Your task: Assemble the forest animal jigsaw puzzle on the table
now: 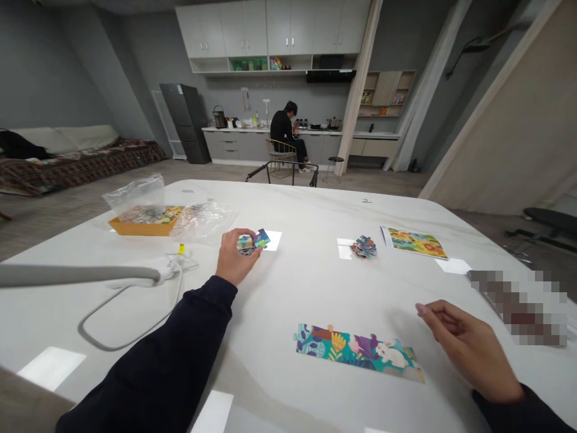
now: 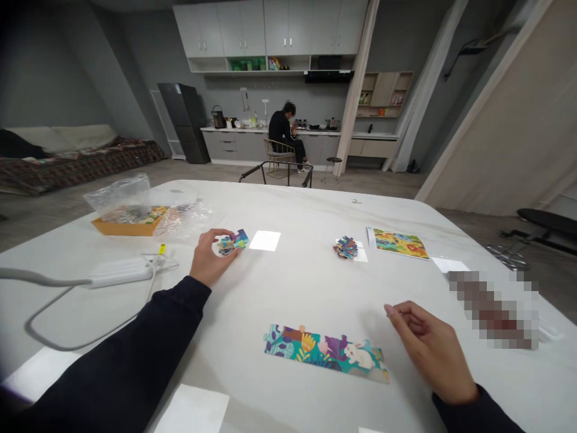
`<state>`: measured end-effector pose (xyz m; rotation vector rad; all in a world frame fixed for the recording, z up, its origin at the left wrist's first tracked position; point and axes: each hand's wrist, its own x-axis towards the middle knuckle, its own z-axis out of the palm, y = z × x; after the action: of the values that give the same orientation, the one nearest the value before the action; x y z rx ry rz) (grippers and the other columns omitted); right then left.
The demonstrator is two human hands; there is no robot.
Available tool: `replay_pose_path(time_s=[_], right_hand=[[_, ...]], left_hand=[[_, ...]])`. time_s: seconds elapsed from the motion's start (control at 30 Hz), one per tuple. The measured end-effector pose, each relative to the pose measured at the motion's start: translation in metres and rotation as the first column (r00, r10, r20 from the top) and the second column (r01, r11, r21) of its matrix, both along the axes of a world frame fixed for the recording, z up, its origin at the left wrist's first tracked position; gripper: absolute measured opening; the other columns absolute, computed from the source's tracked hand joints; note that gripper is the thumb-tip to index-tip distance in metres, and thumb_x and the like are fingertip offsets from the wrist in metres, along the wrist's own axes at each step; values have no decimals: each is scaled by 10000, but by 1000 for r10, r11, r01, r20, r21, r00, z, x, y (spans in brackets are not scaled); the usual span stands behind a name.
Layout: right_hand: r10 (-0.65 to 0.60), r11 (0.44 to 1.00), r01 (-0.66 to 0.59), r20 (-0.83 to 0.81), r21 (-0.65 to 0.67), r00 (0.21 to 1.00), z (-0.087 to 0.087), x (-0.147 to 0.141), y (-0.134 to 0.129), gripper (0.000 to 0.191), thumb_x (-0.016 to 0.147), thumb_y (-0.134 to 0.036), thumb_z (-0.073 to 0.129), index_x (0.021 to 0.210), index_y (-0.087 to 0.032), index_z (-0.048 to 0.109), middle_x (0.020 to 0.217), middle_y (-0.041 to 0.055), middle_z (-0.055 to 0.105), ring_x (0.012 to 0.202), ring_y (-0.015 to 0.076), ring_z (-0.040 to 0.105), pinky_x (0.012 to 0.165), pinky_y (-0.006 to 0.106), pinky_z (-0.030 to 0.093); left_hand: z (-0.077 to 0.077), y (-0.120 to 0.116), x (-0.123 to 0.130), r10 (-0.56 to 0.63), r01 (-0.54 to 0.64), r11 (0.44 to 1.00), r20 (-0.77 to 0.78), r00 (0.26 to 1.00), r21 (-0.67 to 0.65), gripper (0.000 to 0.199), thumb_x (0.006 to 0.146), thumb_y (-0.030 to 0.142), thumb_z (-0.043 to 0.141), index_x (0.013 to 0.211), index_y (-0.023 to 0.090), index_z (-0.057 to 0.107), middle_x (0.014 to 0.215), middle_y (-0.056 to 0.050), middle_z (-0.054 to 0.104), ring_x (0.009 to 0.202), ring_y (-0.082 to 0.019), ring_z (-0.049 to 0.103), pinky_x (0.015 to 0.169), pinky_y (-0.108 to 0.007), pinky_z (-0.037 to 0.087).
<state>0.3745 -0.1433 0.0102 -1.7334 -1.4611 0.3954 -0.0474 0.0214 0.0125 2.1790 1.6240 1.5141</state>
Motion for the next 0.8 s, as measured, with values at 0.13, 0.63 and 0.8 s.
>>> replay_pose_path(time_s=[0.13,0.63,0.8], right_hand=[[43,999,-43,-35,9,998,5,-19,-1,427,883,-646,608,796,-229,639,550,-5,534,471,143,443,470,289,359],[126,958,-211,-380,-193,917,11,-8,8,564,675,-631,832,968,-178,665,622,-17,620,557,139,547,555,275,437],[63,967,-114,-216,-229,974,3,22,8,494,687,-605,824,876,-178,662,648,19,670,633,178,619,624,302,485]], left_hand=[[20,-59,67,-447,449,891,-41,894,69,328,842,186,735,1124,242,577,1183,-75,680,1150,-268,600,1033,-464,491],[-2,-107,141,-849,825,528,-132,512,-202,316,901,206,704,1189,215,574,1268,-127,650,1177,-277,546,1018,-464,490],[-9,-104,135,-910,849,415,-176,377,-328,274,904,231,683,1166,207,607,1137,-107,679,1097,-268,565,960,-426,496]])
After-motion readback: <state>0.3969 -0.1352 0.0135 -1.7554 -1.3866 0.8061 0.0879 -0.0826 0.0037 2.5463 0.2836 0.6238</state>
